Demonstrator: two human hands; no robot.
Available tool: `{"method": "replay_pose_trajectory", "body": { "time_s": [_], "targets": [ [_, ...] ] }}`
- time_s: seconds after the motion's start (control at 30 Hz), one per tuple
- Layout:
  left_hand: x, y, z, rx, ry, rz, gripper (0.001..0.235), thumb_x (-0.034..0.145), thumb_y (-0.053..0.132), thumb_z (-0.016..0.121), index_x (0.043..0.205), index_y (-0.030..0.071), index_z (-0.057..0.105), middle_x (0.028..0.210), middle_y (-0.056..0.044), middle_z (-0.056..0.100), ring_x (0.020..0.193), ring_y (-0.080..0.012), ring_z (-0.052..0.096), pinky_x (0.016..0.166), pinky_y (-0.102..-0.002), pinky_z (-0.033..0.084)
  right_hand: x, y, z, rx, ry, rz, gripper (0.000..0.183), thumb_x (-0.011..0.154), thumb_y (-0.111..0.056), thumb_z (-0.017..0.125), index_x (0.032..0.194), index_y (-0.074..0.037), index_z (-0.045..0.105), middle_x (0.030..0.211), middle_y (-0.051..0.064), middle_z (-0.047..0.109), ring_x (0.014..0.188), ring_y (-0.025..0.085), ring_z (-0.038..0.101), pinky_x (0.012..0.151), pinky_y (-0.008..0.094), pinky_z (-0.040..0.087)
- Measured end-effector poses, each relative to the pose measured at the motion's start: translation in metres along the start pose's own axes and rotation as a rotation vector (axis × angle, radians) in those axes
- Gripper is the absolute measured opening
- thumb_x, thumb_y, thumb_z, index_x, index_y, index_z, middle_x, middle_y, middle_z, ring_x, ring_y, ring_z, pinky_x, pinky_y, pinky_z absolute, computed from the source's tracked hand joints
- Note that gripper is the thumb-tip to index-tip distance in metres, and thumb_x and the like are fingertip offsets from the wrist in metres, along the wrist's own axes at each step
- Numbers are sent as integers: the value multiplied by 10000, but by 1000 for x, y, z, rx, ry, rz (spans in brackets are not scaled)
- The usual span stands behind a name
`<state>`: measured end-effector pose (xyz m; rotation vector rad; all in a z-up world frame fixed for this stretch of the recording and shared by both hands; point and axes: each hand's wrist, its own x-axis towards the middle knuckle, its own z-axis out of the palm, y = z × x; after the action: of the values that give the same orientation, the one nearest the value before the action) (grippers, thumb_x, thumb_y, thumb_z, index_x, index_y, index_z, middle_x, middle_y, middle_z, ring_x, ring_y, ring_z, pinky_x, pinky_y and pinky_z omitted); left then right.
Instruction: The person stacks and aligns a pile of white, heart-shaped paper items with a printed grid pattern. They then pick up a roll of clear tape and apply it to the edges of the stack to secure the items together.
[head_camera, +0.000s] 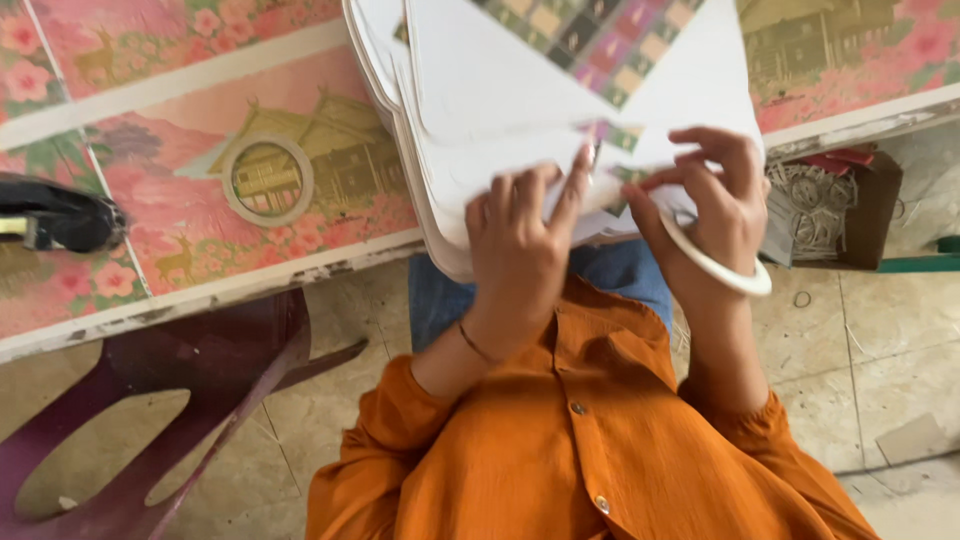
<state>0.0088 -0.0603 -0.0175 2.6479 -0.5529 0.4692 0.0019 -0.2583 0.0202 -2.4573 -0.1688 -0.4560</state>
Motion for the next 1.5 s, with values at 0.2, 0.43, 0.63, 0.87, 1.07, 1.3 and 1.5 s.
{"method": "replay_pose_trajectory", "body": {
  "time_s": [0.2, 0.43, 0.63, 0.87, 1.07, 1.3, 1.5],
  "targets": [
    [-11, -7, 5, 97, 36, 86, 358, 1054, 106, 721, 1403, 180, 707, 1378, -103, 619, 1267, -314, 564, 955, -519, 393, 3, 19, 33, 79, -85, -54, 171, 982, -122, 922, 1023, -62, 768, 1325, 145, 672, 1114, 389, 715, 939, 496, 589],
    [-9, 8, 11, 87, -38, 97, 324, 1091, 131, 686, 1414, 122, 710, 1427, -73, 620, 1279, -239, 533, 978, -457, 451, -12, 16, 43, -52, 40, -188, 144, 1031, -114, 839, 924, -56, 762, 1356, 162, 668, 1180, 369, 708, 1000, 478, 480],
    [0, 7, 20, 97, -28, 72, 297, 1016, 104, 757, 1312, 119, 773, 1432, -43, 600, 1266, -237, 541, 955, -461, 492, -30, -7, 34, 109, 148, -117, 45, 1008, -52, 843, 1003, -33, 802, 1352, 176, 636, 1187, 376, 660, 1024, 454, 499],
    [-21, -66, -55, -53, -126, -192, 739, 885, 139, 896, 1551, 328, 638, 1164, 80, 591, 1170, -276, 439, 903, -505, 350, -24, -35, 44, 367, -138, -7, 92, 983, -145, 860, 1063, -105, 841, 1421, 153, 573, 1180, 354, 644, 980, 434, 510],
    [-33, -56, -77, -188, -240, -338, 822, 864, 217, 923, 1589, 365, 565, 1163, 123, 635, 1198, -301, 430, 929, -567, 380, -22, -62, 66, 317, -166, -106, 82, 968, -153, 864, 939, -100, 809, 1395, 133, 599, 1149, 341, 603, 923, 433, 497],
    [-29, -61, -68, -177, -317, -354, 900, 791, 301, 976, 1591, 363, 567, 1174, 82, 579, 1187, -342, 429, 912, -600, 389, -29, -47, 61, 317, -214, -124, 108, 979, -144, 848, 1050, -63, 844, 1410, 198, 609, 1061, 344, 686, 912, 419, 574],
    [-34, -66, -67, -86, -322, -294, 817, 923, 435, 918, 1631, 461, 510, 1246, 147, 565, 1118, -273, 405, 834, -443, 323, -16, -9, 0, 187, -169, 29, 205, 970, -108, 961, 1001, 33, 815, 1438, 235, 509, 1117, 309, 632, 1001, 435, 609]
  ]
}}
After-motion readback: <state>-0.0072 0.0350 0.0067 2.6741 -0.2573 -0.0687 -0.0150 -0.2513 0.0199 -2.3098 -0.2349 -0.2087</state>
